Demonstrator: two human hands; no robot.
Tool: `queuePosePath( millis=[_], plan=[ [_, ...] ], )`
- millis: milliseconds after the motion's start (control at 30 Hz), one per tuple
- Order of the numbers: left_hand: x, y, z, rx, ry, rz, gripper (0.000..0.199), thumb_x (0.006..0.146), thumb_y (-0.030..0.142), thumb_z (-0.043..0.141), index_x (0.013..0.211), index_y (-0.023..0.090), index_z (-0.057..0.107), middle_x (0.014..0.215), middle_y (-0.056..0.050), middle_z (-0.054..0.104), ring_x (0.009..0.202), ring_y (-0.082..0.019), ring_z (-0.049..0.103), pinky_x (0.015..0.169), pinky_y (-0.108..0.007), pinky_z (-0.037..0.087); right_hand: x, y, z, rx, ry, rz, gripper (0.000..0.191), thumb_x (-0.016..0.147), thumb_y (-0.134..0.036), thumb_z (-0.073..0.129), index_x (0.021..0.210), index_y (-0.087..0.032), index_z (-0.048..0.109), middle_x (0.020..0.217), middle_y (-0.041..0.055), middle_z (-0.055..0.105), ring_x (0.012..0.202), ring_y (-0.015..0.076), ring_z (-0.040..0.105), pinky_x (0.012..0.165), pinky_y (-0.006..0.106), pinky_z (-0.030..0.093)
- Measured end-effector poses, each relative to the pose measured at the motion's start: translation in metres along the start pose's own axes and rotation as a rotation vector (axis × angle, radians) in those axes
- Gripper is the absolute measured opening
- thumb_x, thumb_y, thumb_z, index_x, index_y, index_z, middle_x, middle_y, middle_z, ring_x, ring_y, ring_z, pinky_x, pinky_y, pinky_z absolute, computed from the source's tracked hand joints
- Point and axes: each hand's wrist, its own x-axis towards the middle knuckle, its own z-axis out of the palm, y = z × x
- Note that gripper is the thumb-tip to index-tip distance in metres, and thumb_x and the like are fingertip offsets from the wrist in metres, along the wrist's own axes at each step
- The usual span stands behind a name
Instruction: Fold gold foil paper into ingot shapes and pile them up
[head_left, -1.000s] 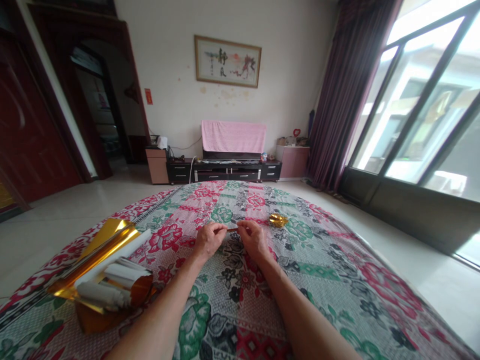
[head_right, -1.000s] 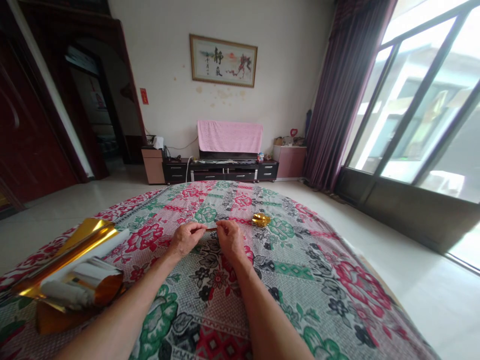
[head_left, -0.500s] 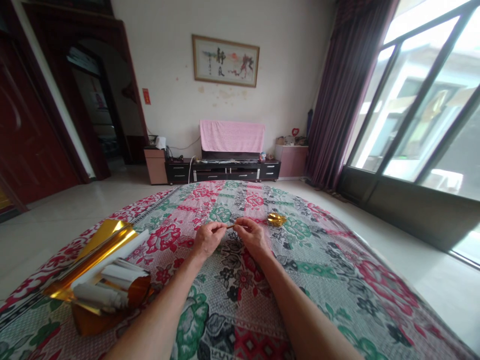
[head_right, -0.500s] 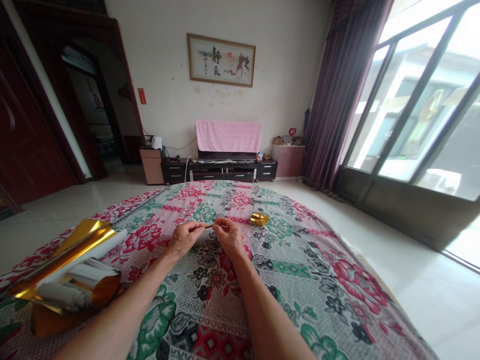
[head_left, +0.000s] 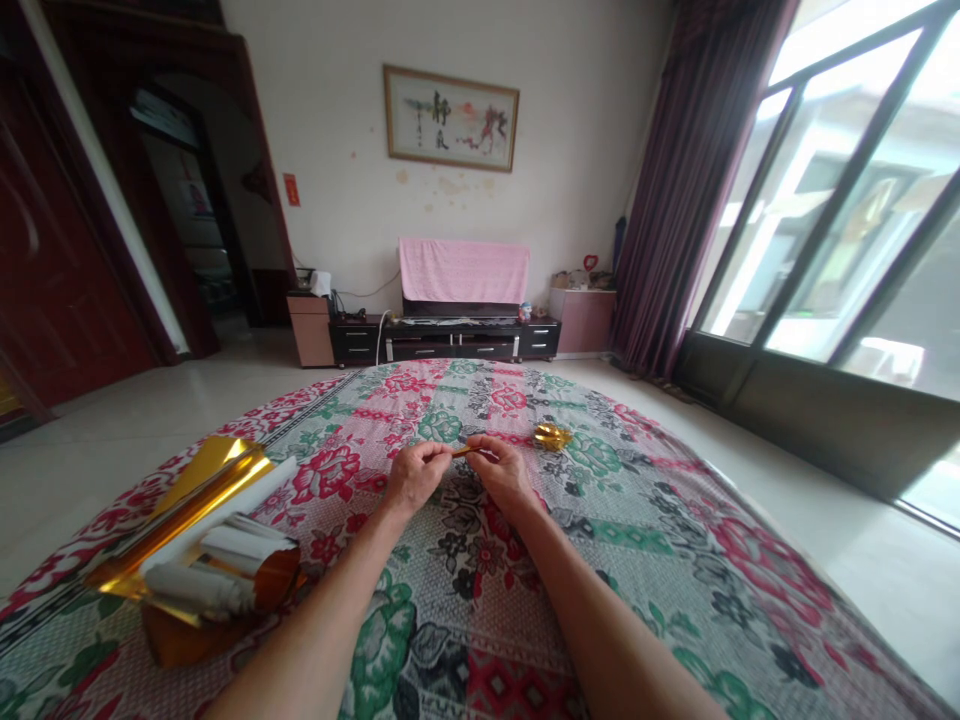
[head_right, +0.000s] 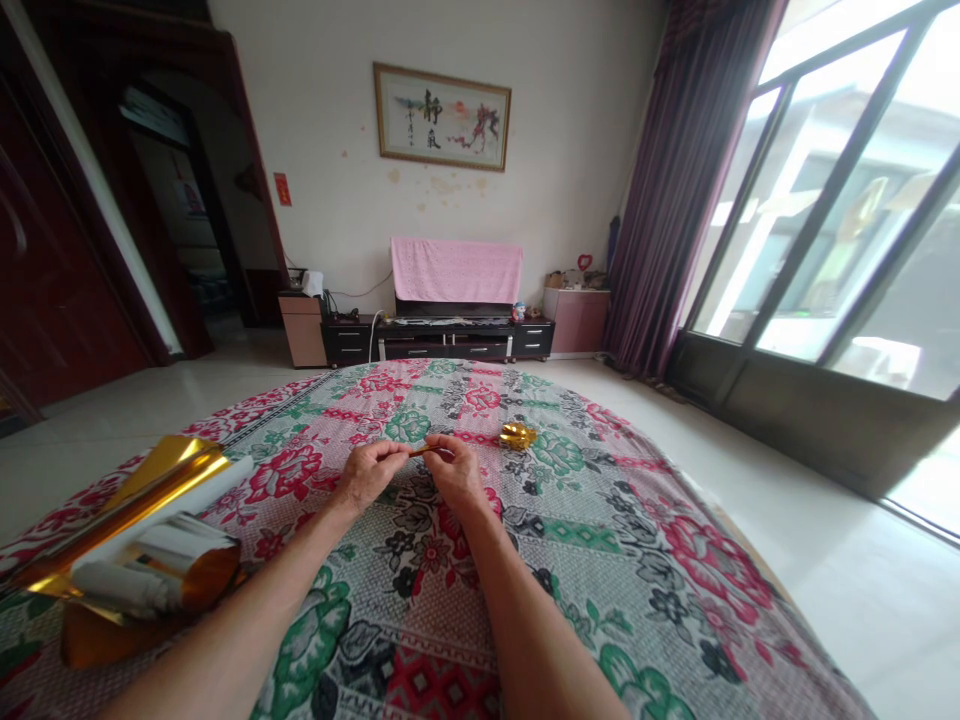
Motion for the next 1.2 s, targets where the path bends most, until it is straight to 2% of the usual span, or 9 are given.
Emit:
queuePosePath(
  millis=[133,267,433,633,833,1000,1200],
  plan=[
    [-0.002,0.004,-0.001,0.026,0.017,-0.011,0.021,0.067,0.027,0.053,0.073,0.017,0.07,0.066,0.0,0.067,0.064,-0.014,0.059,0.062,-0.022,0.043,-0.001,0.0,0.002,0.005,0.009,0.035,0.029,0.06,-0.026,0.059,0.086,-0.014,0.064,0.066,-0.0023,0.061,0.049,0.0073,0.043,0.048,0.02,0.032],
    [-0.002,0.005,-0.001,0.043,0.048,-0.065,0.019,0.065,0.027,0.054,0.071,0.018,0.07,0.064,0.0,0.067,0.06,-0.014,0.059,0.06,-0.023,0.043,-0.001,0.001,0.002,0.022,-0.013,0.035,0.028,0.059,-0.025,0.058,0.085,-0.015,0.065,0.068,-0.0025,0.062,0.053,0.0083,0.046,0.051,0.02,0.034],
    [0.001,-0.002,0.004,-0.071,0.024,-0.1,0.023,0.065,0.027,0.054,0.08,0.019,0.07,0.059,0.0,0.067,0.06,-0.015,0.062,0.06,-0.023,0.046,-0.001,0.001,0.001,0.043,-0.07,0.055,0.025,0.059,-0.022,0.057,0.082,-0.016,0.066,0.066,-0.0031,0.063,0.053,0.0083,0.047,0.053,0.02,0.036],
    [0.005,-0.014,0.012,-0.196,0.0,-0.052,0.024,0.069,0.027,0.051,0.083,0.018,0.069,0.068,-0.002,0.07,0.063,-0.016,0.065,0.06,-0.023,0.048,-0.001,-0.001,0.002,0.123,-0.139,0.063,0.021,0.057,-0.02,0.059,0.077,-0.016,0.065,0.072,-0.0014,0.066,0.064,0.0108,0.055,0.063,0.021,0.041],
    [0.008,-0.019,0.012,-0.204,0.023,-0.004,0.025,0.071,0.029,0.051,0.085,0.017,0.068,0.073,-0.003,0.071,0.069,-0.016,0.066,0.061,-0.023,0.049,0.001,0.003,-0.002,0.046,-0.177,0.087,0.024,0.065,-0.027,0.055,0.083,-0.018,0.067,0.068,-0.0015,0.066,0.061,0.0124,0.055,0.06,0.023,0.041],
    [0.007,-0.017,0.01,-0.166,0.044,0.011,0.027,0.072,0.03,0.051,0.088,0.017,0.069,0.074,-0.003,0.071,0.067,-0.016,0.065,0.06,-0.023,0.05,0.002,0.003,-0.003,0.051,-0.199,0.112,0.024,0.067,-0.029,0.052,0.082,-0.02,0.067,0.074,-0.0012,0.067,0.067,0.0144,0.058,0.066,0.025,0.044],
    [0.003,-0.008,0.009,-0.145,0.015,0.053,0.024,0.07,0.026,0.052,0.084,0.017,0.069,0.078,-0.004,0.072,0.074,-0.017,0.066,0.067,-0.024,0.051,0.002,0.001,-0.003,0.079,-0.2,0.12,0.022,0.064,-0.024,0.049,0.075,-0.018,0.066,0.07,-0.0012,0.065,0.067,0.0137,0.056,0.065,0.023,0.043]
  ],
)
